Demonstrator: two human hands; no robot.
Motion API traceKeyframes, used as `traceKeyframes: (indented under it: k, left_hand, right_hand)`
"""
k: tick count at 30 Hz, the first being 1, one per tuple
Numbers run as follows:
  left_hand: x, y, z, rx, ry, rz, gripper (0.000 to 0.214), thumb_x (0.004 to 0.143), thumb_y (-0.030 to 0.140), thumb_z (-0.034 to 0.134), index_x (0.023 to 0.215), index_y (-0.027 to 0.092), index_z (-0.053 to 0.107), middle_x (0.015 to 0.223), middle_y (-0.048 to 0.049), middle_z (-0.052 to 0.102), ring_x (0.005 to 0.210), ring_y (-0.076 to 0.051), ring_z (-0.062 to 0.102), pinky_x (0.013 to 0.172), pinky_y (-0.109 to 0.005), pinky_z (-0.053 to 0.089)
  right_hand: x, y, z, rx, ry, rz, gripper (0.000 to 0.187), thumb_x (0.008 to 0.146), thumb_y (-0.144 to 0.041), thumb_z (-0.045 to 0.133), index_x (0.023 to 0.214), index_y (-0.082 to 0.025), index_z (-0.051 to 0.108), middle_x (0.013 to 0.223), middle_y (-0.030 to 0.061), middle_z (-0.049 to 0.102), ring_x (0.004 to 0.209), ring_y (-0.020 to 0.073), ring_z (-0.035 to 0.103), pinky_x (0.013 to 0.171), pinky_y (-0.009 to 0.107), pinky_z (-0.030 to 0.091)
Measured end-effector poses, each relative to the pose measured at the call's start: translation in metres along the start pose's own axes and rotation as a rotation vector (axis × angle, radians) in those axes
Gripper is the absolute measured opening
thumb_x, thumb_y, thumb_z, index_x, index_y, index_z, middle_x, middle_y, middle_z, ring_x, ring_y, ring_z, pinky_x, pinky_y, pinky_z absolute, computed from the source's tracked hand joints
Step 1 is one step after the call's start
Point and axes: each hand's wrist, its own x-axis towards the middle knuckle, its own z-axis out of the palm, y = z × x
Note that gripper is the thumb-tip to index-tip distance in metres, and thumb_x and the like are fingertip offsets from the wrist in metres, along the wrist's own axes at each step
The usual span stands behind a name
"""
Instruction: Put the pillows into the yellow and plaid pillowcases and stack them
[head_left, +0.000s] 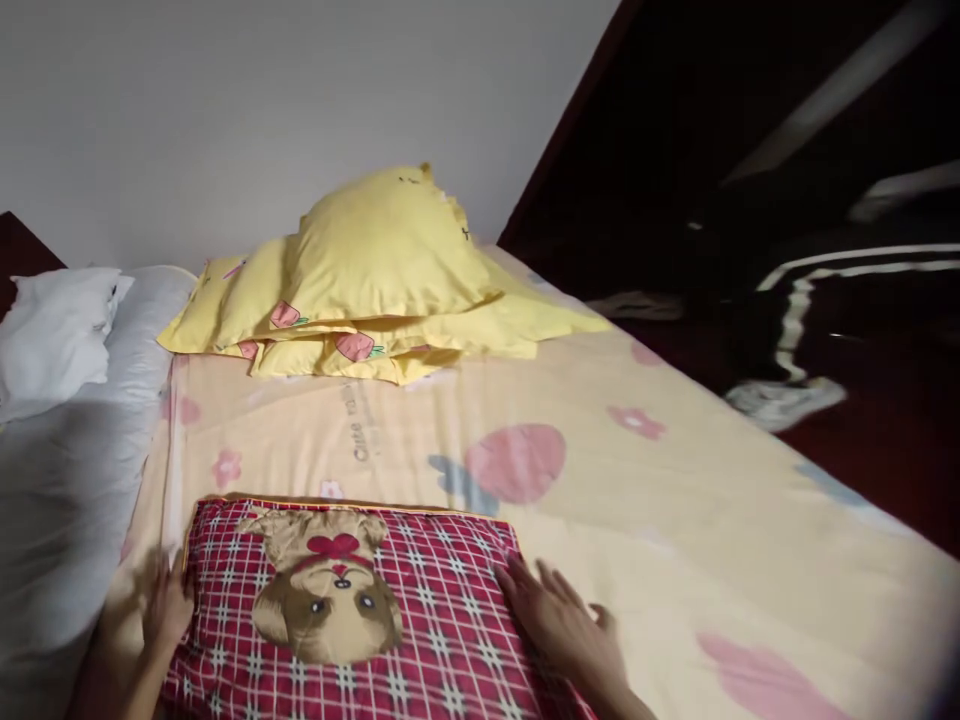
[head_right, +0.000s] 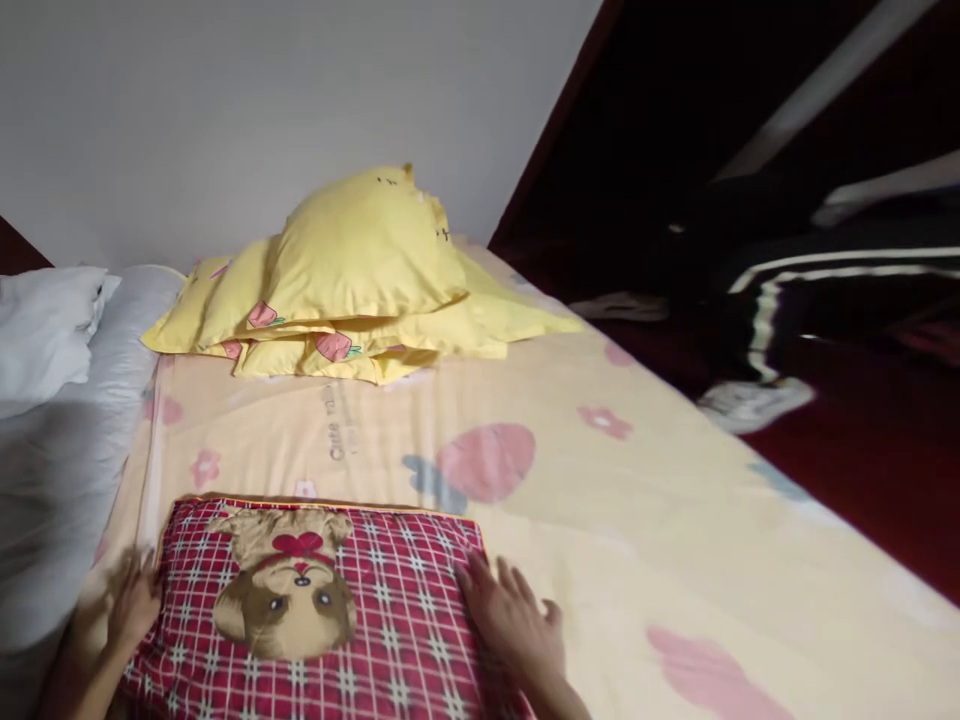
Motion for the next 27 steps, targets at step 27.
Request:
traceKeyframes:
  k: [27]
  left_hand:
    - [-0.036, 0.131, 0.025, -0.306, -0.112, 0.248, 0.052, 0.098, 0.019, 0.026, 0.147, 0.027, 0.043, 0.152, -0.0053, 0.046, 0.141, -0.019, 0.042, 0.114, -0.043, 0.040]
  right_hand:
    - [-0.036, -0.095, 0.003, 0.022, 0.086, 0.048, 0.061, 0.093, -0.051, 0.030, 0.140, -0.019, 0.052, 0.142, 0.0150, 0.055, 0.136, 0.0374, 0.044, 0.105, 0.073, 0.025]
